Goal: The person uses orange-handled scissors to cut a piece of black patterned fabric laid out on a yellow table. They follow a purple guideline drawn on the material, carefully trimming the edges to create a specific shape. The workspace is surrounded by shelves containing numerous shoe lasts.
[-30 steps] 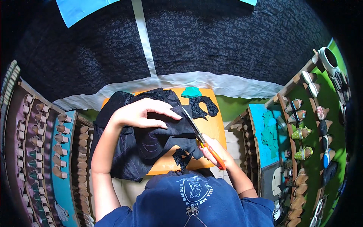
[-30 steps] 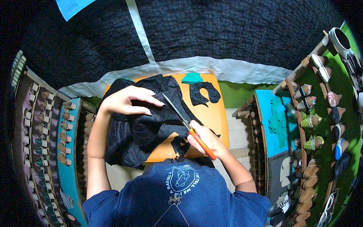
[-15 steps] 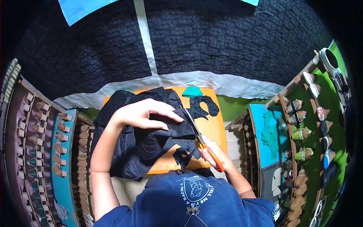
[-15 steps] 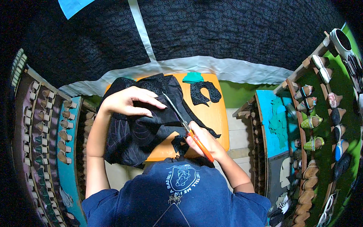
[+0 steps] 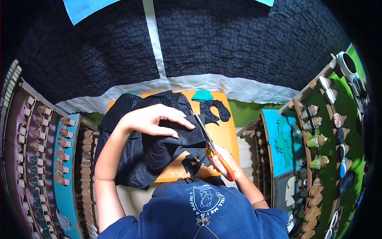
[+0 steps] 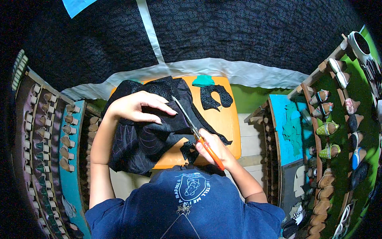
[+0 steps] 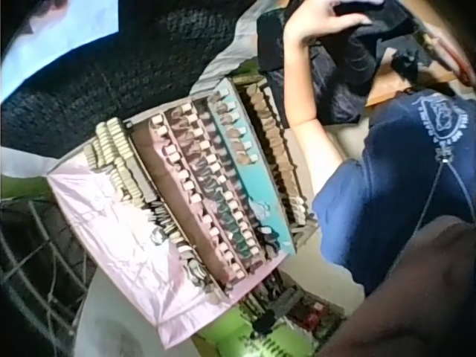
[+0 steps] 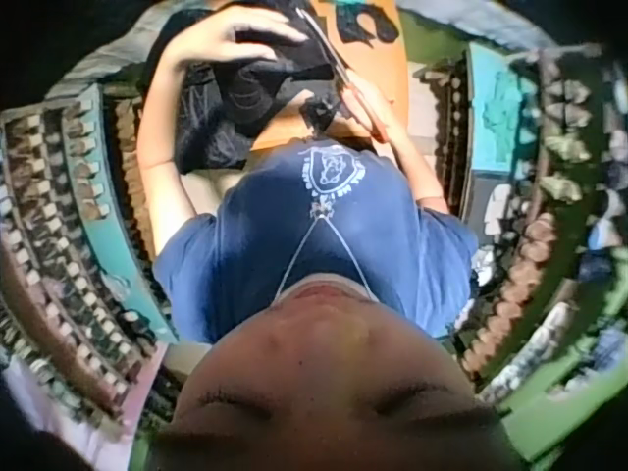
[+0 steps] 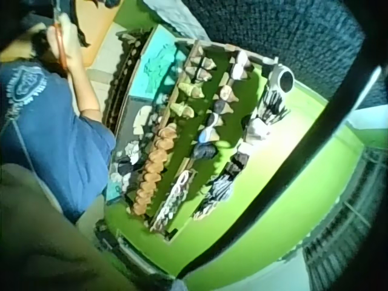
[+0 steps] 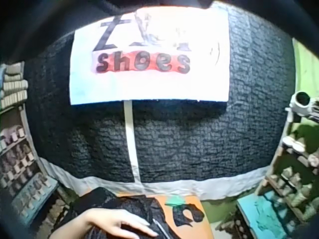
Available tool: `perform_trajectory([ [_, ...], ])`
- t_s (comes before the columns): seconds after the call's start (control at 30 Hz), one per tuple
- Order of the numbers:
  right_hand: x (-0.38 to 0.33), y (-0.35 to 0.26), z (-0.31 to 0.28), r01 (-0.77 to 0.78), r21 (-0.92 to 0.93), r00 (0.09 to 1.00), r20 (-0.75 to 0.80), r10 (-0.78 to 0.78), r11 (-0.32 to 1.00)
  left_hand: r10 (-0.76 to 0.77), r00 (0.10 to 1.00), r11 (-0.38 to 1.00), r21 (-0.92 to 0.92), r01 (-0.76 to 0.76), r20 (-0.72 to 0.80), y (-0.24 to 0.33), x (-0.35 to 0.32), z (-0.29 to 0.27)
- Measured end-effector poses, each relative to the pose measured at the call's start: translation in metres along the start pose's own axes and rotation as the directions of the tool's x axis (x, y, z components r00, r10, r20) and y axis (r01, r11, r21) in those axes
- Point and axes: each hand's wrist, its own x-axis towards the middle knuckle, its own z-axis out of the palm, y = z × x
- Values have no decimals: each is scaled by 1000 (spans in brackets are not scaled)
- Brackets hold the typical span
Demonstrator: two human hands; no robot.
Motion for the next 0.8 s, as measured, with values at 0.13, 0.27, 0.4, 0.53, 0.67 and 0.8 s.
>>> perform_trajectory([
  [0.13, -2, -2, 0, 23, 4, 1000, -7, -23, 1000, 18, 1000, 1000, -2, -18, 9, -2, 0, 1],
  [0.27, 2, -4, 2, 51, 4, 999, -7, -51, 999, 18, 999, 998, -65, -15, 48, -5, -1, 2],
  [0.4, 2, -1, 5, 41, 15, 999, -14, -41, 999, 17, 998, 997, -78, -12, 58, -6, 1, 8],
  [0.53, 1, -1, 3, 16, 28, 1000, 12, -17, 999, 22, 998, 995, -94, -16, 62, -8, 2, 8],
  [0.67, -1, -2, 2, -29, 24, 999, 13, 29, 999, 25, 998, 997, -71, -21, 64, -11, 2, 9],
  [0.8, -3, 2, 2, -79, 28, 997, 3, 79, 996, 19, 998, 998, -66, -15, 63, -9, 1, 10],
])
